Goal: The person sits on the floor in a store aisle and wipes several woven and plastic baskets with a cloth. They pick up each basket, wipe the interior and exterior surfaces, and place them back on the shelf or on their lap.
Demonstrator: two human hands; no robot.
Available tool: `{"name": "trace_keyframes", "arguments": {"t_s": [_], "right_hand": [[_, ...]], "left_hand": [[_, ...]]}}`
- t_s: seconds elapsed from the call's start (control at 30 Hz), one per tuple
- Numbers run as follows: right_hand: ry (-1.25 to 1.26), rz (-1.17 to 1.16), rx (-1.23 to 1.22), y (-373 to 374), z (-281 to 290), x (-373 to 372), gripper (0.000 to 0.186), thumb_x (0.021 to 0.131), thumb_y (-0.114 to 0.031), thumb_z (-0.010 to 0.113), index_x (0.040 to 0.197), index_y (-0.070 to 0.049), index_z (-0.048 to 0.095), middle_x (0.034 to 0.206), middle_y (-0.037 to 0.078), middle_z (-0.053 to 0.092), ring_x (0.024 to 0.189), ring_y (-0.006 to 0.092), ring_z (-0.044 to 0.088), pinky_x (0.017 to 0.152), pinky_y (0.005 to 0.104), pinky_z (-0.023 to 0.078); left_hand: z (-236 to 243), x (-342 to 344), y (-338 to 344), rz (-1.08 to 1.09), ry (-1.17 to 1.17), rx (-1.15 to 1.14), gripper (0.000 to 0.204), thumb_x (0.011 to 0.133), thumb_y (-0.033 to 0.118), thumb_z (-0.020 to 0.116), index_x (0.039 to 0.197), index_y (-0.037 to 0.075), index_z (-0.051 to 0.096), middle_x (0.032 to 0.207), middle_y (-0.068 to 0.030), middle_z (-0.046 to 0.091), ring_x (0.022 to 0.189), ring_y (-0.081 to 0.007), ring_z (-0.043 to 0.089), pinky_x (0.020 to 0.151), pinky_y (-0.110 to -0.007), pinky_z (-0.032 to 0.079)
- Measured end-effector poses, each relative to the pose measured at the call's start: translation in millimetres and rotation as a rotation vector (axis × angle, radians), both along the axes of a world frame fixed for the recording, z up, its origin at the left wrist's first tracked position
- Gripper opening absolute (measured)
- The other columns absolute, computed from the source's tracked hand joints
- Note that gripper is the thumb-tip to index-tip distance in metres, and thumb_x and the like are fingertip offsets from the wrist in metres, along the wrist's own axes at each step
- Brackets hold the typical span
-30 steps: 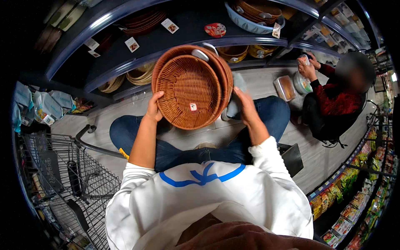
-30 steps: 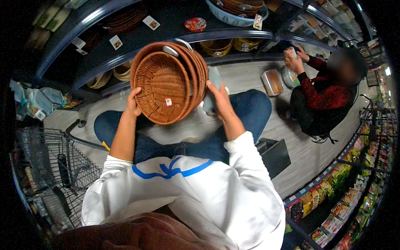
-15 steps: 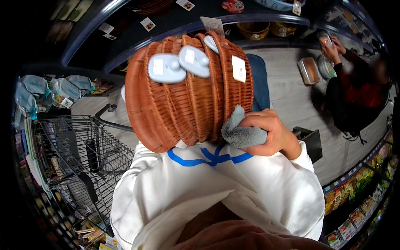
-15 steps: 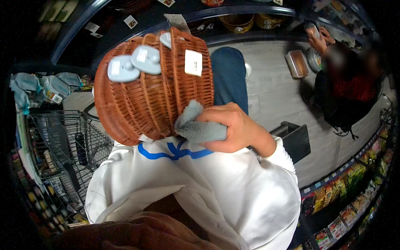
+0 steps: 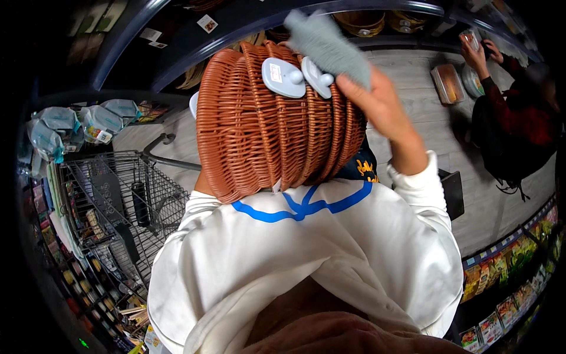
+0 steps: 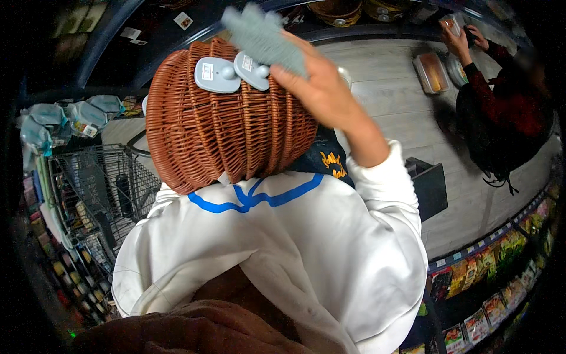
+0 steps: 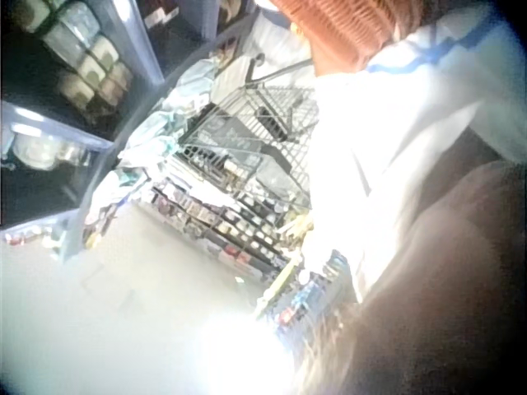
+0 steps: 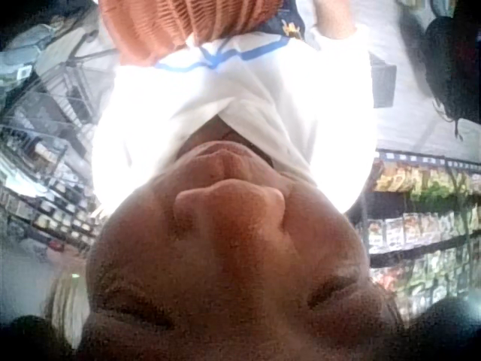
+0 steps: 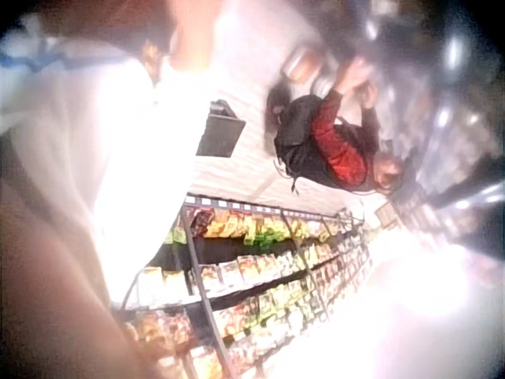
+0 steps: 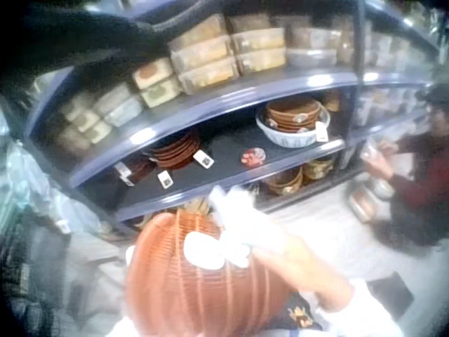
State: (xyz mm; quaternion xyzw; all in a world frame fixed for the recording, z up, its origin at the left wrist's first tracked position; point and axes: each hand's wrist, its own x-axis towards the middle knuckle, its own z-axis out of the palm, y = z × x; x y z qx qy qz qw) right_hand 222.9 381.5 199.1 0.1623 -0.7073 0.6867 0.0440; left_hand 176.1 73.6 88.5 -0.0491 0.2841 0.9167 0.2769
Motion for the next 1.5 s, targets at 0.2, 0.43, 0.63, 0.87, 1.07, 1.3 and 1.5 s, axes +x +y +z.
{"name": "trace_keyframes", "arguments": {"t_s": [0.2, 0.43, 0.63, 0.87, 1.07, 1.3, 1.5], "right_hand": [[0.351, 0.235, 0.361, 7, -12, 53, 0.04, 0.081, -0.02, 0.06, 0.116, -0.001, 0.057, 0.132, 0.02, 0.046, 0.131, 0.0331, 0.033, 0.107, 0.0439, 0.026], [-0.293, 0.603, -0.034, 75, -32, 62, 0.021, 0.078, -0.019, 0.064, 0.087, -0.001, 0.066, 0.097, 0.011, 0.065, 0.102, 0.0233, 0.059, 0.089, 0.0377, 0.045], [-0.535, -0.244, -0.292, 103, -49, 28, 0.03, 0.084, -0.02, 0.057, 0.102, 0.003, 0.061, 0.097, 0.01, 0.064, 0.087, 0.0143, 0.06, 0.074, 0.0241, 0.046], [0.67, 0.28, 0.261, -23, 32, 7, 0.064, 0.06, -0.014, 0.073, 0.122, -0.014, 0.052, 0.131, 0.009, 0.047, 0.127, 0.0322, 0.039, 0.106, 0.0471, 0.029], [0.738, 0.11, 0.621, -57, 51, -36, 0.038, 0.074, -0.015, 0.065, 0.112, -0.01, 0.06, 0.13, 0.007, 0.05, 0.129, 0.0269, 0.038, 0.108, 0.0488, 0.026], [0.74, 0.495, 0.61, -60, 51, 3, 0.038, 0.068, -0.011, 0.065, 0.106, -0.003, 0.063, 0.13, 0.007, 0.051, 0.131, 0.0297, 0.035, 0.108, 0.0485, 0.024], [0.235, 0.752, 0.227, -12, 20, 34, 0.022, 0.078, -0.018, 0.058, 0.087, -0.001, 0.068, 0.107, 0.013, 0.064, 0.122, 0.0318, 0.046, 0.106, 0.0462, 0.027]], "left_hand": [[-2, 6, 0, 0.013, -0.013, -0.013, 0.05, 0.083, 0.013, 0.054, 0.129, 0.001, 0.04, 0.12, -0.0188, 0.053, 0.102, -0.0296, 0.059, 0.085, -0.041, 0.053], [-1, 6, 3, 0.015, -0.018, -0.004, 0.048, 0.084, 0.011, 0.053, 0.13, 0.001, 0.04, 0.12, -0.0189, 0.053, 0.102, -0.0294, 0.059, 0.084, -0.041, 0.053], [-5, -1, 8, -0.003, -0.022, 0.029, 0.048, 0.085, 0.01, 0.052, 0.13, 0.002, 0.04, 0.12, -0.019, 0.053, 0.102, -0.0291, 0.059, 0.084, -0.041, 0.053], [0, -3, 13, -0.01, -0.003, 0.055, 0.047, 0.086, 0.008, 0.052, 0.13, 0.002, 0.04, 0.12, -0.0192, 0.053, 0.102, -0.0289, 0.059, 0.083, -0.04, 0.054], [-2, -6, 11, -0.003, 0.026, 0.082, 0.046, 0.086, 0.007, 0.051, 0.13, 0.003, 0.04, 0.12, -0.0193, 0.053, 0.102, -0.0287, 0.06, 0.083, -0.04, 0.054], [-5, 1, 5, -0.02, 0.0, 0.085, 0.045, 0.087, 0.005, 0.05, 0.131, 0.003, 0.04, 0.119, -0.0194, 0.053, 0.101, -0.0284, 0.06, 0.083, -0.039, 0.055], [-12, 28, -18, 0.0, -0.041, 0.068, 0.044, 0.088, 0.004, 0.05, 0.131, 0.003, 0.04, 0.119, -0.0195, 0.053, 0.101, -0.0282, 0.06, 0.082, -0.039, 0.055]]}}
